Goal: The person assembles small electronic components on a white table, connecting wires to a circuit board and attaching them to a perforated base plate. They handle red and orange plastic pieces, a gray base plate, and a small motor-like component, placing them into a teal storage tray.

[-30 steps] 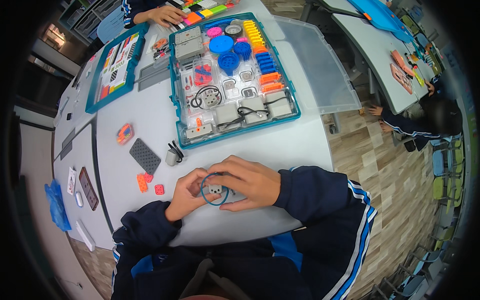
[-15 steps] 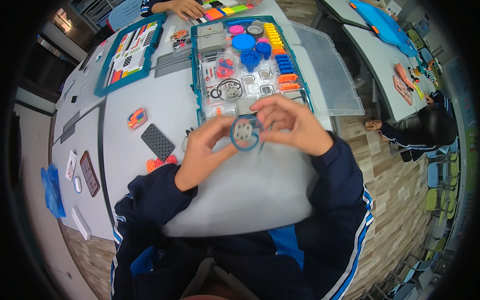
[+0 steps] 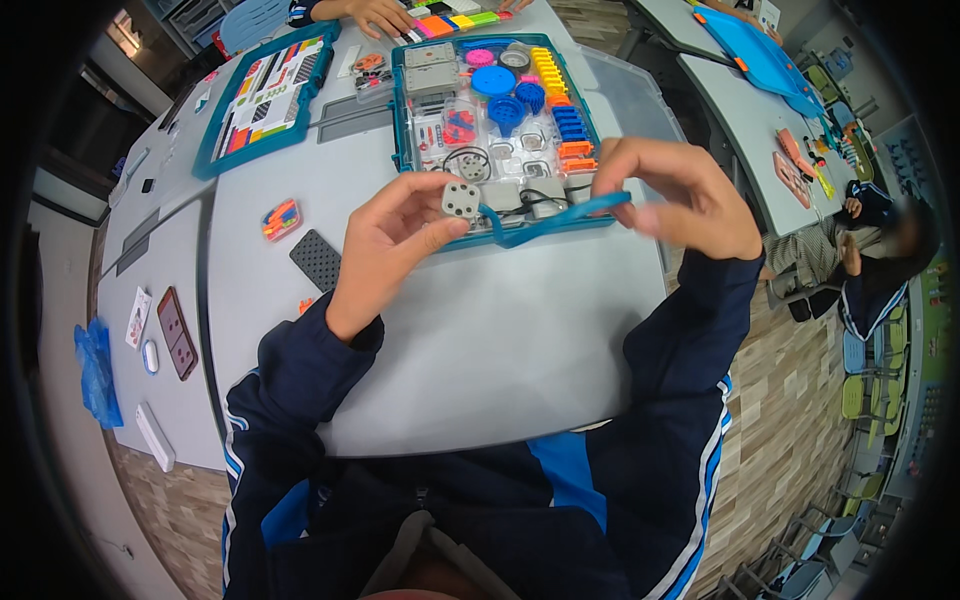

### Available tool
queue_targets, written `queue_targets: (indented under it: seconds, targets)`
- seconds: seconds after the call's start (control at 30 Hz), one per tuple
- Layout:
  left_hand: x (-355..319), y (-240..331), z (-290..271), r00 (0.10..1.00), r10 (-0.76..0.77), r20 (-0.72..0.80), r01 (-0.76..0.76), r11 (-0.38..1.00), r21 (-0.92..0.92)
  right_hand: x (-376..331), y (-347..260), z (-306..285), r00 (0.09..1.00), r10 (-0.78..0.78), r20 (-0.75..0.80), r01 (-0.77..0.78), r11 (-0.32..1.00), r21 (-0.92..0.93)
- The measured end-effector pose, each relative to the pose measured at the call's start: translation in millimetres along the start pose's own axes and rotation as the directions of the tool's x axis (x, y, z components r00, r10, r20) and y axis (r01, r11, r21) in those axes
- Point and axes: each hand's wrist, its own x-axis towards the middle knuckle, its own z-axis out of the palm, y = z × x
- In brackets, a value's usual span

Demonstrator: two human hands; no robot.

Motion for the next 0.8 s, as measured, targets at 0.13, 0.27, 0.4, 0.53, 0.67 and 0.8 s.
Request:
queue_targets:
  seconds: [0.13,0.27,0.4,0.53,0.67,0.8]
  targets:
    - [-2.3,-0.1,5.4,0.998,0.050,0.045,-0.048,0.998,-0.047,-2.9,-14.8,-9.0,0.982,0.093,0.164,-0.030,0.936,-0.351]
    - [-10.9,-2.6,15.5,0.971,0.071,0.226,-0.070,0.997,-0.012,-2.6,-8.6,-3.6,0.995,-0.057,0.085,0.094,0.842,-0.532]
    - [-17.2,-1.5,21.1,0.944,0.153,0.294,-0.198,0.972,0.129,-3.2,-2.8,3.7,0.999,-0.032,-0.041,-0.003,0.758,-0.652]
    - [-17.8,-1.4,24.2,0.917,0.213,0.339,-0.306,0.918,0.252,3.0,1.4,13.1,0.994,0.058,-0.092,-0.106,0.694,-0.712]
    - [-20.0,-3.4,27.5,0.921,0.217,0.323,-0.315,0.903,0.293,10.9,9.2,25.2,0.999,-0.013,0.029,0.028,0.781,-0.624]
    - [-18.6,-6.5,30.7,0.949,0.214,0.233,-0.290,0.882,0.371,19.9,11.3,23.2,0.979,-0.118,0.163,0.182,0.864,-0.470]
